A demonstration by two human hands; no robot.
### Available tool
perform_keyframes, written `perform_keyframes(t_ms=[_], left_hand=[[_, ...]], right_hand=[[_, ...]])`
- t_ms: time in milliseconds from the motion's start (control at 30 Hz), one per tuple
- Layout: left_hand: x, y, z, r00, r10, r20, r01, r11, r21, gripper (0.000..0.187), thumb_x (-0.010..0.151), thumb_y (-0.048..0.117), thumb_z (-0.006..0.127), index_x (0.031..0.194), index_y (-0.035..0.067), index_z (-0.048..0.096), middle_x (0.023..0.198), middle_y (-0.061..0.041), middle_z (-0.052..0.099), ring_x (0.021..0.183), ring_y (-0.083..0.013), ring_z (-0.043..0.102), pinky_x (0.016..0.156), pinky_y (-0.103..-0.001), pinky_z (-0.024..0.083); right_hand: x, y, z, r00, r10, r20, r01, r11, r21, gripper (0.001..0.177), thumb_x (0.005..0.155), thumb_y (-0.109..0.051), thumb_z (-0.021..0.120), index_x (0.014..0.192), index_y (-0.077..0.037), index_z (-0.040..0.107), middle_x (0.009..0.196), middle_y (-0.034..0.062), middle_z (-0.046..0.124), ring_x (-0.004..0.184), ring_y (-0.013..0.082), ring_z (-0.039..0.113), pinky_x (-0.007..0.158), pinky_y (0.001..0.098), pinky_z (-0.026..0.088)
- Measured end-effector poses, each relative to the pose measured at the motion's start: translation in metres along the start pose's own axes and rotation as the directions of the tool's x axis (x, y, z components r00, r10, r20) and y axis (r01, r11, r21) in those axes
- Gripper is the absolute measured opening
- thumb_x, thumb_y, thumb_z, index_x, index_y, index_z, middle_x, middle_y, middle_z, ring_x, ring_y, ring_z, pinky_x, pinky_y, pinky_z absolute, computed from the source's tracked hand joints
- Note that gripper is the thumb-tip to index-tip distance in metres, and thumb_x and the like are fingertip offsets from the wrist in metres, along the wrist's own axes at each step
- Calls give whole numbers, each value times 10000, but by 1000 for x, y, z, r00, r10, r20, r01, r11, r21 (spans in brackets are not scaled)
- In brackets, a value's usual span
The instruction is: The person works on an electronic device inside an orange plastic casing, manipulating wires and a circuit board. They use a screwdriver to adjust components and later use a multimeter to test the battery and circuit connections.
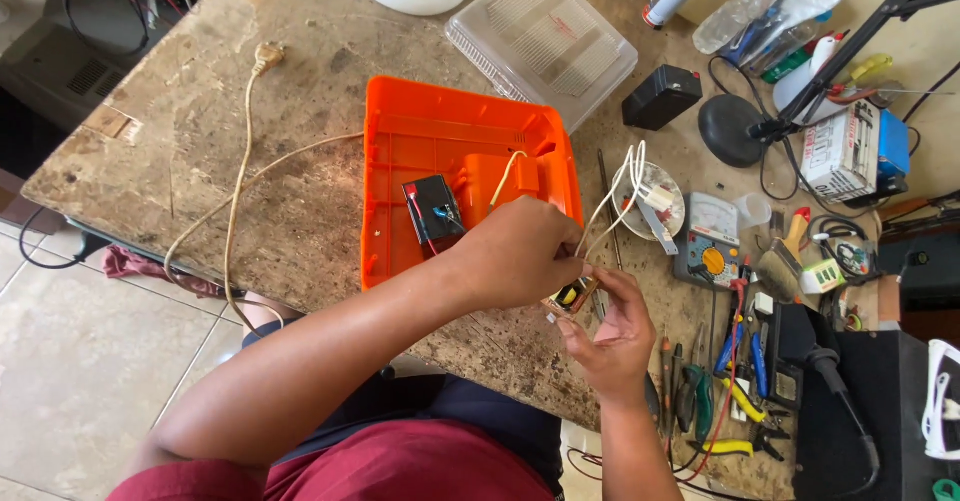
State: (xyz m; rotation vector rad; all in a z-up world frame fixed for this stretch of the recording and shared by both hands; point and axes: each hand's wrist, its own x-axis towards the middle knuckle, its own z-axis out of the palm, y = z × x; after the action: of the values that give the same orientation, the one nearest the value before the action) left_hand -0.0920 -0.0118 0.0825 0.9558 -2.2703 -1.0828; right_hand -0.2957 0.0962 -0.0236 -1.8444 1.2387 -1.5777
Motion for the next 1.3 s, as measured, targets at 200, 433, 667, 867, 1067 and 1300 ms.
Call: perform_keyframes(t_ms=[200, 433, 667, 867, 1067, 1300], left_hand=[[31, 2, 19, 995, 42, 96, -63, 971, 231, 216, 824, 285, 697, 687, 118, 707, 602, -62, 650, 620, -277, 709, 541, -372, 568], [57, -15, 51, 974, 50, 219, -151, 867, 475, 209, 814, 313, 744, 808, 108, 787, 755, -104, 712, 755, -350, 747, 606, -532, 611], [66, -15, 57, 968, 72, 241, -182, 860, 477, 166, 823, 259, 761, 843, 98, 798, 798, -104, 746, 819, -344, 763, 636, -546, 615], [65, -18, 66, 961, 85, 262, -209, 845, 492, 128, 814, 209, 736, 822, 96, 795, 788, -102, 740, 818, -345, 761, 631, -571, 603], [41, -16, 72, 959, 86, 268, -228, 798, 558, 88, 786, 164, 753, 783, 81, 784, 749, -87, 713, 759, -324, 748, 582, -573, 586], [-41, 1, -7, 883, 350, -314, -295, 932, 212, 192, 915, 199, 714, 1026, 53, 768, 898, -142, 748, 866, -356, 757, 689, -476, 618]], right_hand=[[-13, 20, -7, 1000, 20, -8, -20, 999, -40, 645, 762, -114, 847, 1309, 44, 544, 1230, 195, 609, 1170, 266, 587, 1056, 466, 456], [-19, 15, -6, 986, 167, 13, -160, 962, -223, 610, 791, -157, 840, 1306, 39, 578, 1329, 199, 500, 1158, 280, 536, 1021, 480, 458], [-22, 14, -6, 982, 184, 34, -170, 955, -243, 626, 838, -208, 832, 1347, 45, 570, 1358, 189, 444, 1147, 261, 528, 1027, 452, 464], [-29, 22, -7, 987, 157, 31, -144, 956, -254, 655, 800, -262, 859, 1329, 28, 603, 1360, 197, 468, 1133, 293, 575, 1001, 501, 481], [-39, 36, -5, 989, 148, 3, -141, 943, -301, 588, 818, -225, 845, 1297, 18, 608, 1363, 187, 488, 1058, 262, 603, 944, 442, 510], [-48, 34, 5, 976, 211, -53, -218, 935, -278, 598, 861, -245, 795, 1347, 39, 594, 1382, 238, 487, 1104, 316, 616, 915, 429, 564]])
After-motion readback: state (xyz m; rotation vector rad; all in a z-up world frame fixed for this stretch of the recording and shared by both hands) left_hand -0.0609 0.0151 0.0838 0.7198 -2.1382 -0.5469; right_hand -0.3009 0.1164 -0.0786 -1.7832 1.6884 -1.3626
